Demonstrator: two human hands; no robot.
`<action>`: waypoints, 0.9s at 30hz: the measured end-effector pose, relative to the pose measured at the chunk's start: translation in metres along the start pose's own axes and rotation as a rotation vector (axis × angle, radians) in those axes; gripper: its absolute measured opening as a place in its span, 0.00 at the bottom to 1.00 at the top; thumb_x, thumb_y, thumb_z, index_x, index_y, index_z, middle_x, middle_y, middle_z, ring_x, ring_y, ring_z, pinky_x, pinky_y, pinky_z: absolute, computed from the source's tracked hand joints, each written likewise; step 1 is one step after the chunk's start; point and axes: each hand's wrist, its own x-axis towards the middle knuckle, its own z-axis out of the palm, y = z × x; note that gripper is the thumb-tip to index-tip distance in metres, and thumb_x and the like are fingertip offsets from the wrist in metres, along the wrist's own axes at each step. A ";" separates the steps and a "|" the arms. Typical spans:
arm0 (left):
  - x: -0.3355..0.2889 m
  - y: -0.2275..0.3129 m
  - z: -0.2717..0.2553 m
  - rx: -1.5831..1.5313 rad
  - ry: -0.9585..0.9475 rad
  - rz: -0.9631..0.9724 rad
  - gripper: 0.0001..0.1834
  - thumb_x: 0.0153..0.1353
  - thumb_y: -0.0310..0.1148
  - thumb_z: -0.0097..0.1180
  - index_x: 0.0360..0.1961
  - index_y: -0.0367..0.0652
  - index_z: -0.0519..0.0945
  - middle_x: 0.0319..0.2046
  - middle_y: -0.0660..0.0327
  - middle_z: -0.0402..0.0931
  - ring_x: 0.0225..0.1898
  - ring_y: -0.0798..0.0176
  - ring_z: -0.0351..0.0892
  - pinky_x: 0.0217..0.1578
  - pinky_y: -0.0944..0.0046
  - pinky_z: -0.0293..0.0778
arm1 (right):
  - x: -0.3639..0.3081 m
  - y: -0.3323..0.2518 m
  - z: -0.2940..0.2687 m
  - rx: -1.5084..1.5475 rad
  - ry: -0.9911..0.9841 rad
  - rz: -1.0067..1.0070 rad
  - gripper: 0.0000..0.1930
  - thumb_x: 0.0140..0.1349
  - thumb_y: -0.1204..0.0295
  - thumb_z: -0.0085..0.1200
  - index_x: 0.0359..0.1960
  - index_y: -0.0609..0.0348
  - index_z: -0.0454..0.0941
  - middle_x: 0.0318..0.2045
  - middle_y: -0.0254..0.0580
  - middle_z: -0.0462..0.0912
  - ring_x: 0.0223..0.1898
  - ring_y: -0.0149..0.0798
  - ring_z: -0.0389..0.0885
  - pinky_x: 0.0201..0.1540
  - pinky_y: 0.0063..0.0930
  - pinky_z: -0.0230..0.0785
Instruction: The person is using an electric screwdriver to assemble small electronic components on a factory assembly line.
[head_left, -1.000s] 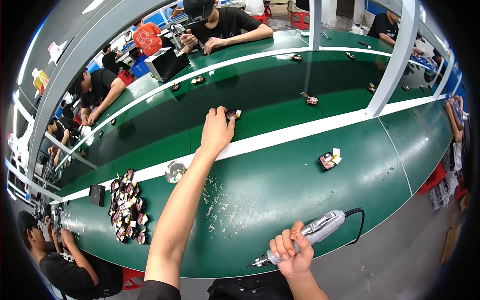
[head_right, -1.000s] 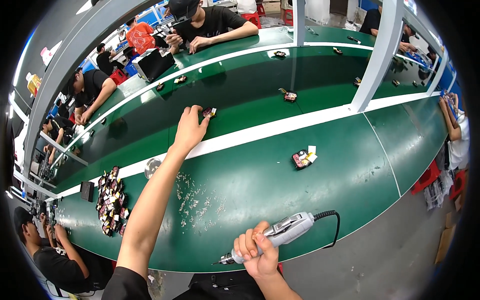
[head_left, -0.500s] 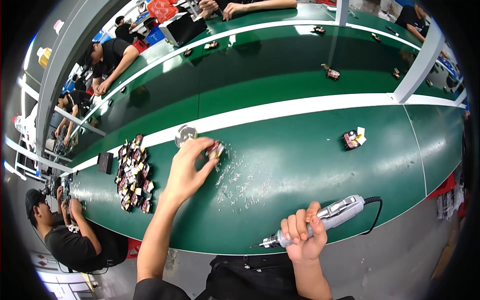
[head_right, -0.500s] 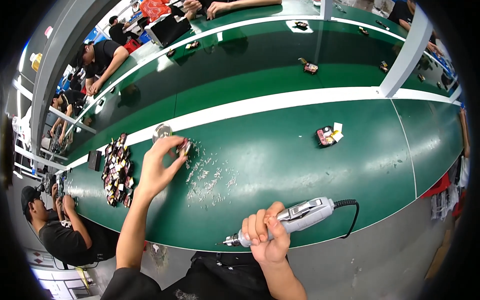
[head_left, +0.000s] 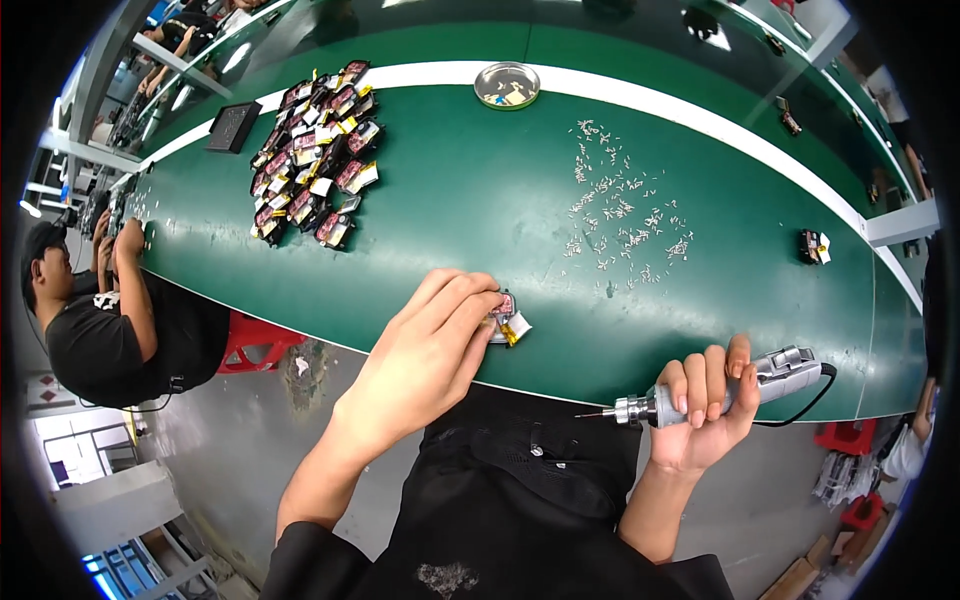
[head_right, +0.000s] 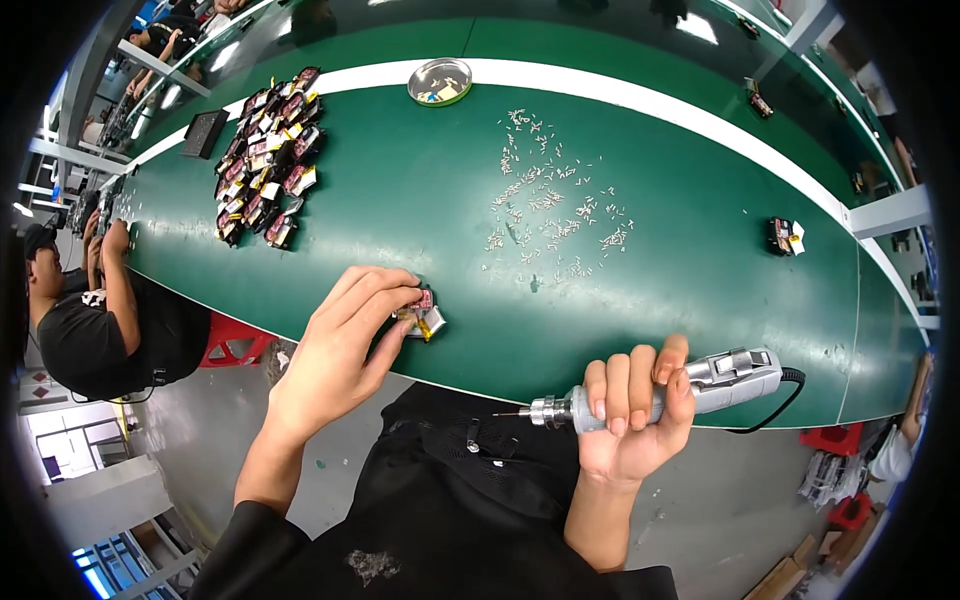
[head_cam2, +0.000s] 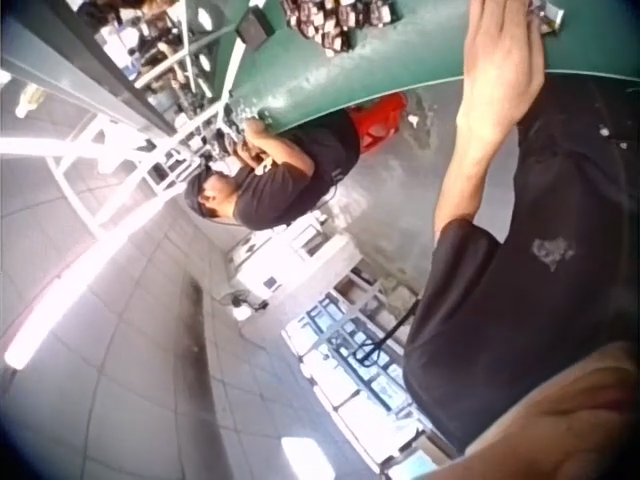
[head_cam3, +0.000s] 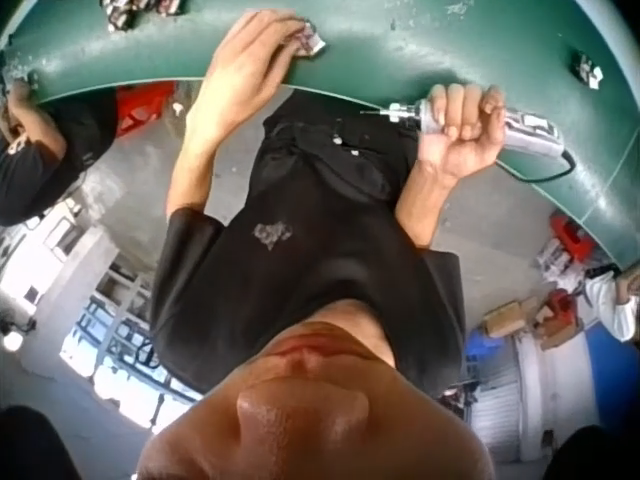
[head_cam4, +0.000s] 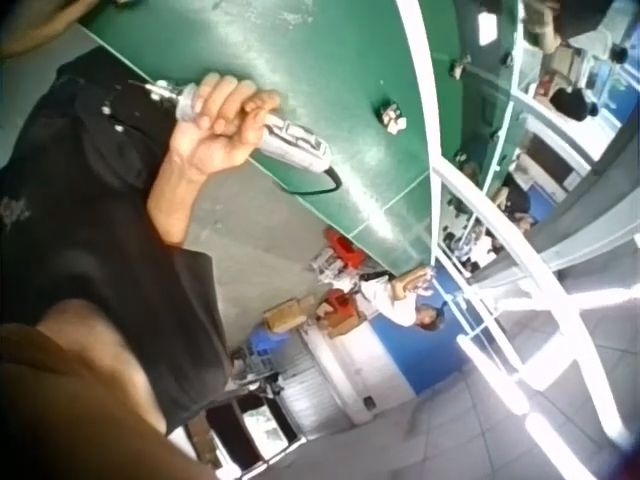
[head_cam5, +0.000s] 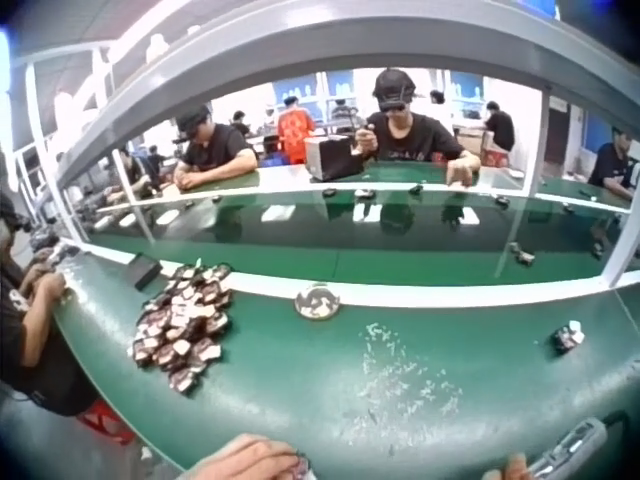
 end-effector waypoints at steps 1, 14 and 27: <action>-0.001 -0.002 0.001 0.019 -0.006 0.020 0.15 0.49 0.15 0.56 0.40 0.36 0.75 0.42 0.55 0.75 0.44 0.51 0.73 0.44 0.58 0.71 | -0.005 0.004 0.004 -0.015 -0.007 0.031 0.07 0.68 0.67 0.43 0.32 0.54 0.63 0.12 0.27 0.61 0.13 0.25 0.59 0.23 0.24 0.59; -0.005 -0.002 0.016 0.029 0.073 0.104 0.11 0.47 0.17 0.60 0.34 0.34 0.76 0.36 0.55 0.75 0.37 0.52 0.76 0.35 0.58 0.74 | -0.063 0.071 0.025 -0.125 -0.007 0.483 0.04 0.63 0.72 0.45 0.32 0.55 0.63 0.13 0.32 0.62 0.14 0.29 0.62 0.26 0.27 0.60; -0.017 0.016 0.035 0.186 0.048 0.278 0.17 0.41 0.20 0.57 0.37 0.27 0.76 0.38 0.49 0.75 0.39 0.50 0.77 0.33 0.59 0.79 | -0.069 0.087 0.030 -0.298 0.201 0.375 0.05 0.64 0.76 0.47 0.32 0.59 0.63 0.16 0.35 0.64 0.17 0.30 0.63 0.24 0.26 0.60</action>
